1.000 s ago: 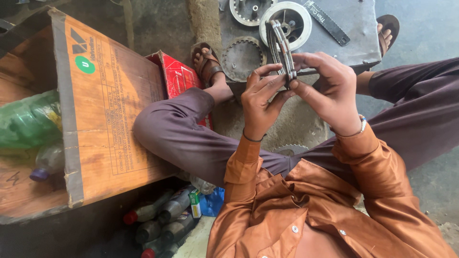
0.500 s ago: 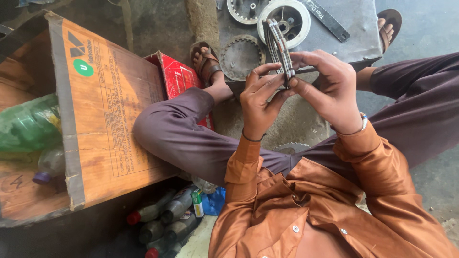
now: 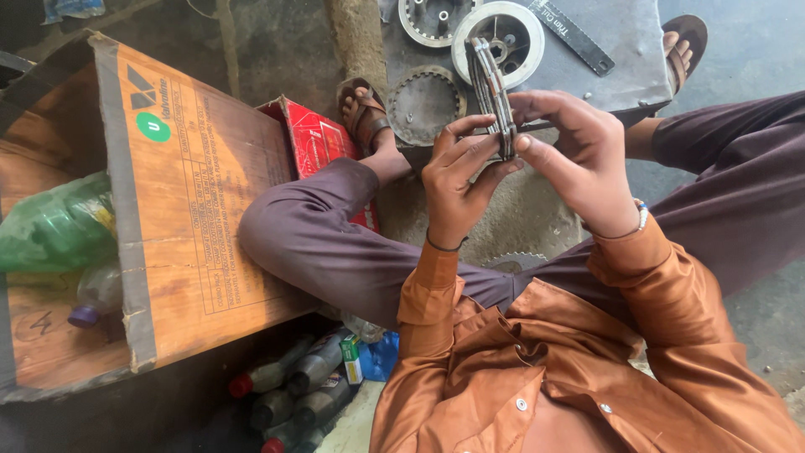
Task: The person sits on the floor and holds a stack of circular metal plates, likely clutch plates, in their hands. They repeatedly separate and re-stack the plates, turning them over to inspect the surfaces and edges. The person manipulates the stack with both hands, occasionally spreading the plates apart to check individual units.
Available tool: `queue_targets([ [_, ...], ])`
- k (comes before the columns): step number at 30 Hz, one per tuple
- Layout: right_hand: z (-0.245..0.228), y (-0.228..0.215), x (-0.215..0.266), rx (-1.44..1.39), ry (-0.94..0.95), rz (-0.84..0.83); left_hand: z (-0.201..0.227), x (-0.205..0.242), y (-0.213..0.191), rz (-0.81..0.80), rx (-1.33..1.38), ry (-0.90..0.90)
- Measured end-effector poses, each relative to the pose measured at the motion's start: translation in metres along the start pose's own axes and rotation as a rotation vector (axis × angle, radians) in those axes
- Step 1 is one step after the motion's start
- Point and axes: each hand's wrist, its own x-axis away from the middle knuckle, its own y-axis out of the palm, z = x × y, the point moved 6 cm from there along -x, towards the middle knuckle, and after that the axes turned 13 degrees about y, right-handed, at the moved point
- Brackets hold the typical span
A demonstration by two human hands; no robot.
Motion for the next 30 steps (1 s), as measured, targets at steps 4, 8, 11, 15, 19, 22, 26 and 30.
queue_targets([
  [4, 0.010, 0.002, -0.003, -0.242, 0.128, -0.101, 0.003, -0.002, -0.001, -0.013, 0.007, 0.020],
  [8, 0.020, 0.004, -0.002, -0.339, 0.222, -0.135, 0.004, -0.002, 0.001, -0.024, -0.045, 0.048],
  [11, 0.026, 0.003, 0.000, -0.334, 0.249, -0.115, -0.006, 0.002, 0.004, -0.036, -0.004, 0.010],
  [15, 0.014, 0.004, -0.003, -0.066, 0.095, -0.120, -0.019, -0.003, -0.005, 0.024, 0.350, -0.162],
  [19, 0.003, 0.010, -0.004, 0.110, -0.009, -0.126, -0.020, 0.000, -0.028, 0.251, 0.702, -0.203],
  [22, 0.003, 0.015, -0.004, 0.166, -0.053, -0.134, -0.024, 0.003, -0.031, 0.219, 0.585, -0.196],
  [26, 0.013, 0.025, -0.007, 0.164, -0.031, -0.175, -0.027, 0.011, -0.028, 0.190, 0.590, -0.244],
  [30, 0.021, 0.029, -0.007, 0.195, 0.000, -0.198, -0.020, 0.003, -0.028, 0.195, 0.576, -0.252],
])
